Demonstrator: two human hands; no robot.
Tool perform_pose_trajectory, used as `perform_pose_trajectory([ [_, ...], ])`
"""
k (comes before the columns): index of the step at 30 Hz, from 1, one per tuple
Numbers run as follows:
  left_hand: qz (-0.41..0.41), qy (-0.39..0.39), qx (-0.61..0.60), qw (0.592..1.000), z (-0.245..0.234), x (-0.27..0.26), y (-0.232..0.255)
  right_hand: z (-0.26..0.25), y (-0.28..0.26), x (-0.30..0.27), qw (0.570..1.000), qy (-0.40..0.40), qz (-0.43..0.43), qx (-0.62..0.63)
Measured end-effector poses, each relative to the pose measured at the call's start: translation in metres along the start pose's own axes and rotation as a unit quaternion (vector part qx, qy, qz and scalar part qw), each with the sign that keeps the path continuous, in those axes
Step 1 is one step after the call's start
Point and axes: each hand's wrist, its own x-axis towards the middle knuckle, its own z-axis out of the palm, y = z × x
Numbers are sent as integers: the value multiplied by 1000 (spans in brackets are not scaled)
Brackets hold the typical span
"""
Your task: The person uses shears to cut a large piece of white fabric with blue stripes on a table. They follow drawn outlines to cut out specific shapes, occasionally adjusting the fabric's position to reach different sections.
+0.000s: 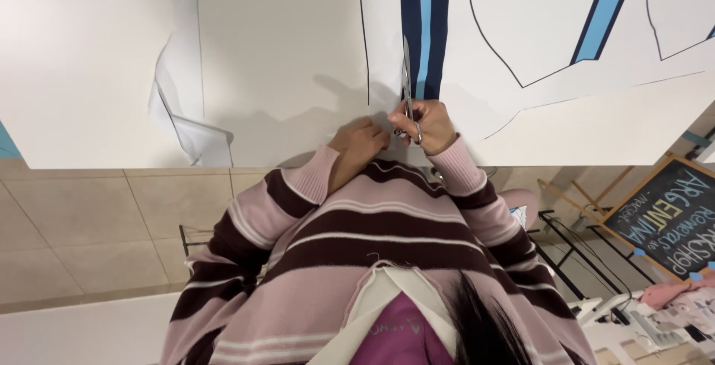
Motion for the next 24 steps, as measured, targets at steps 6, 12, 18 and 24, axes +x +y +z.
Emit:
perform_pose_trajectory([
  [6, -15, -43, -31, 998, -30, 7, 12, 3, -6, 2, 1000, 9, 7, -5],
  [12, -22, -74, -56, 995, -44, 9, 18, 4, -11, -1, 999, 27, 25, -27],
  [18, -30, -79, -59, 995, -37, 9, 14, -1, -17, 10, 1000, 4, 8, -11],
  [24, -22, -69, -56, 996, -43, 9, 16, -3, -22, 16, 1000, 6, 6, -15],
])
